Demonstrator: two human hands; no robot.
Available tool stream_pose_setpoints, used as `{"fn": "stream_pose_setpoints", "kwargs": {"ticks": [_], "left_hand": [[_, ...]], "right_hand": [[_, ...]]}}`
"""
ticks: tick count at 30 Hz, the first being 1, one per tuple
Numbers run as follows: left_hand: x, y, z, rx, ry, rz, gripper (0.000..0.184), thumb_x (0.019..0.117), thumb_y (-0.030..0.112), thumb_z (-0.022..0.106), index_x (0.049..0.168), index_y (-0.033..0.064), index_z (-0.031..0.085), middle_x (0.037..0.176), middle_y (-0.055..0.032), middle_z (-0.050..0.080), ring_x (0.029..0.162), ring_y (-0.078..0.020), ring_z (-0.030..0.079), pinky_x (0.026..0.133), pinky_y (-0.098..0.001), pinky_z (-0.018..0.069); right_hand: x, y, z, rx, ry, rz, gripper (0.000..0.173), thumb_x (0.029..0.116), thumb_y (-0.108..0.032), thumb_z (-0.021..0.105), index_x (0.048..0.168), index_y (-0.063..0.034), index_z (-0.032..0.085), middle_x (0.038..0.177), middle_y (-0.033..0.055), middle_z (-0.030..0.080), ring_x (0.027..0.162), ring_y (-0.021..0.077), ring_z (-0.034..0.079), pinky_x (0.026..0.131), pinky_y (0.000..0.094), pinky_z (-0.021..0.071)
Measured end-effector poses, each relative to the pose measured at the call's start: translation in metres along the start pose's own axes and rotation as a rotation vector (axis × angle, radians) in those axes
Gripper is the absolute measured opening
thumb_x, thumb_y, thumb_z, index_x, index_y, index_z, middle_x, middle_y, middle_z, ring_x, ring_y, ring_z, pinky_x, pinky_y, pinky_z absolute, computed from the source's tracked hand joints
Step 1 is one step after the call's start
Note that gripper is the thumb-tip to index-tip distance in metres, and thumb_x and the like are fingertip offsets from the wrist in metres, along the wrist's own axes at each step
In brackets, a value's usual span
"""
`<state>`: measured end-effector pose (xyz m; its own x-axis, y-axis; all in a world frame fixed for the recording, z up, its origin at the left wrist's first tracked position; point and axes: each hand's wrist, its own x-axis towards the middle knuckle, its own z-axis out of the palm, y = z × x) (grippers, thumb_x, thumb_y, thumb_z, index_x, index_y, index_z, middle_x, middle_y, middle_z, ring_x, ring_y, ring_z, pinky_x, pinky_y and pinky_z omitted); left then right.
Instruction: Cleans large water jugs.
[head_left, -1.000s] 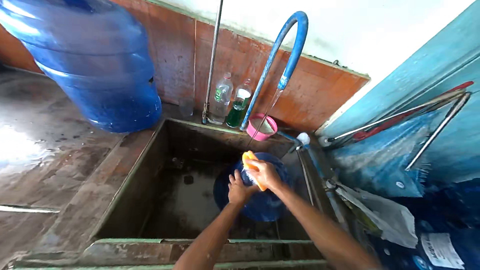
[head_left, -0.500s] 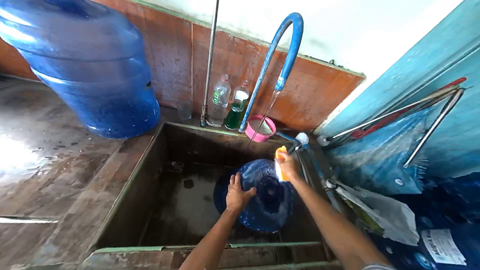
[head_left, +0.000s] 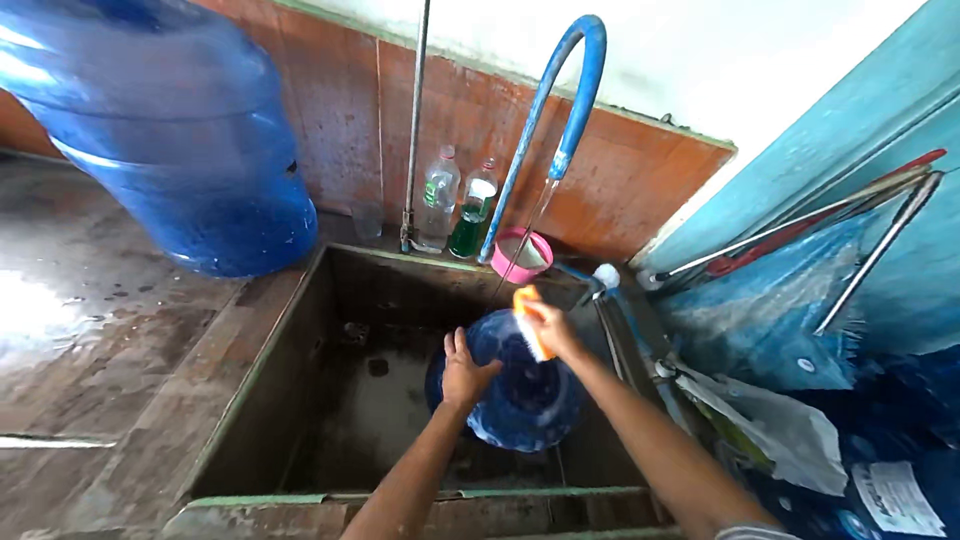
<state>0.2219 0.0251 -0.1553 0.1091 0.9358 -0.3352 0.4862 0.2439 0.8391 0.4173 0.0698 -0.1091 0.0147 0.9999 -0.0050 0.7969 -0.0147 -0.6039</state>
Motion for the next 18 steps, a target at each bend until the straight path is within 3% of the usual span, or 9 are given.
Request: {"fn": "stream_pose_setpoints", "kwargs": {"ticks": [2, 4, 7, 9, 11, 13, 15, 16, 18], "left_hand": [[-0.011, 0.005, 0.016, -0.019, -0.016, -0.093, 0.115, 0.0809, 0.043, 0.085, 0.163, 0.0048, 0.014, 0.166, -0.0292, 0.015, 0.143, -0.0463, 0.04, 0.11, -0.056, 0.045], [-0.009, 0.012, 0.028, 0.009, -0.061, -0.122, 0.118, 0.0799, 0.044, 0.085, 0.164, 0.0073, 0.011, 0.168, -0.0256, 0.01, 0.146, -0.0467, 0.036, 0.11, -0.0575, 0.0442], [0.001, 0.01, 0.023, -0.003, -0.069, -0.044, 0.113, 0.081, 0.043, 0.085, 0.163, 0.0071, 0.015, 0.169, -0.0235, 0.012, 0.148, -0.046, 0.033, 0.111, -0.0586, 0.042], [0.005, 0.004, 0.017, -0.032, -0.027, 0.001, 0.103, 0.0834, 0.038, 0.082, 0.161, 0.0064, 0.022, 0.168, -0.0217, 0.019, 0.148, -0.0418, 0.034, 0.113, -0.0559, 0.0406], [0.007, 0.004, 0.018, -0.022, -0.038, 0.009, 0.102, 0.0847, 0.039, 0.081, 0.161, 0.0069, 0.022, 0.168, -0.0204, 0.017, 0.15, -0.0407, 0.031, 0.114, -0.0556, 0.0392], [0.009, 0.008, 0.022, 0.016, -0.08, 0.014, 0.104, 0.0848, 0.04, 0.08, 0.163, 0.0081, 0.019, 0.17, -0.0177, 0.013, 0.15, -0.0405, 0.031, 0.114, -0.0558, 0.0397], [0.012, 0.007, 0.021, 0.012, -0.088, 0.058, 0.103, 0.0843, 0.04, 0.082, 0.162, 0.0069, 0.022, 0.169, -0.0187, 0.016, 0.149, -0.0407, 0.034, 0.114, -0.0555, 0.0388], [0.012, 0.003, 0.019, 0.0, -0.088, 0.073, 0.103, 0.0842, 0.04, 0.082, 0.161, 0.0066, 0.023, 0.169, -0.0192, 0.018, 0.148, -0.0399, 0.035, 0.115, -0.0546, 0.0381], [0.012, -0.002, 0.014, -0.033, -0.073, 0.082, 0.099, 0.0853, 0.039, 0.08, 0.161, 0.0069, 0.025, 0.168, -0.0192, 0.021, 0.149, -0.0377, 0.035, 0.117, -0.0529, 0.0369]], "right_hand": [[0.01, 0.004, -0.011, -0.091, 0.045, 0.15, 0.041, 0.1036, -0.02, 0.058, 0.142, -0.0079, 0.06, 0.139, 0.0195, 0.063, 0.13, 0.035, 0.06, 0.112, 0.0529, 0.0438], [-0.006, -0.018, -0.004, -0.147, -0.058, 0.071, 0.041, 0.1034, -0.02, 0.058, 0.143, -0.0095, 0.06, 0.139, 0.0188, 0.063, 0.129, 0.0337, 0.061, 0.112, 0.0509, 0.0449], [-0.017, -0.012, 0.005, -0.012, -0.083, -0.127, 0.039, 0.0994, -0.016, 0.062, 0.136, -0.004, 0.066, 0.132, 0.02, 0.067, 0.125, 0.0309, 0.064, 0.111, 0.0461, 0.0474], [0.003, 0.02, -0.009, -0.017, 0.02, 0.016, 0.038, 0.1017, -0.016, 0.06, 0.138, -0.0036, 0.064, 0.134, 0.0206, 0.066, 0.126, 0.0332, 0.063, 0.111, 0.0503, 0.0463], [0.011, 0.023, -0.021, -0.098, 0.02, 0.157, 0.039, 0.1037, -0.018, 0.058, 0.142, -0.008, 0.061, 0.139, 0.02, 0.063, 0.13, 0.0356, 0.059, 0.112, 0.0544, 0.0436], [-0.011, -0.01, -0.012, -0.167, -0.108, 0.062, 0.041, 0.1024, -0.017, 0.058, 0.143, -0.0092, 0.061, 0.139, 0.0195, 0.063, 0.129, 0.0345, 0.061, 0.112, 0.052, 0.0451], [-0.026, -0.026, 0.002, -0.064, -0.164, -0.127, 0.039, 0.0991, -0.015, 0.062, 0.136, -0.0056, 0.066, 0.131, 0.0201, 0.068, 0.123, 0.0316, 0.065, 0.109, 0.0475, 0.0479], [-0.024, -0.019, 0.003, -0.006, -0.141, -0.139, 0.037, 0.099, -0.016, 0.062, 0.134, -0.0044, 0.067, 0.13, 0.0198, 0.069, 0.122, 0.03, 0.065, 0.11, 0.0461, 0.0485], [-0.001, 0.01, -0.01, -0.008, -0.032, 0.019, 0.038, 0.1018, -0.019, 0.06, 0.137, -0.0055, 0.065, 0.132, 0.0189, 0.067, 0.124, 0.0305, 0.064, 0.11, 0.0489, 0.0474]]}}
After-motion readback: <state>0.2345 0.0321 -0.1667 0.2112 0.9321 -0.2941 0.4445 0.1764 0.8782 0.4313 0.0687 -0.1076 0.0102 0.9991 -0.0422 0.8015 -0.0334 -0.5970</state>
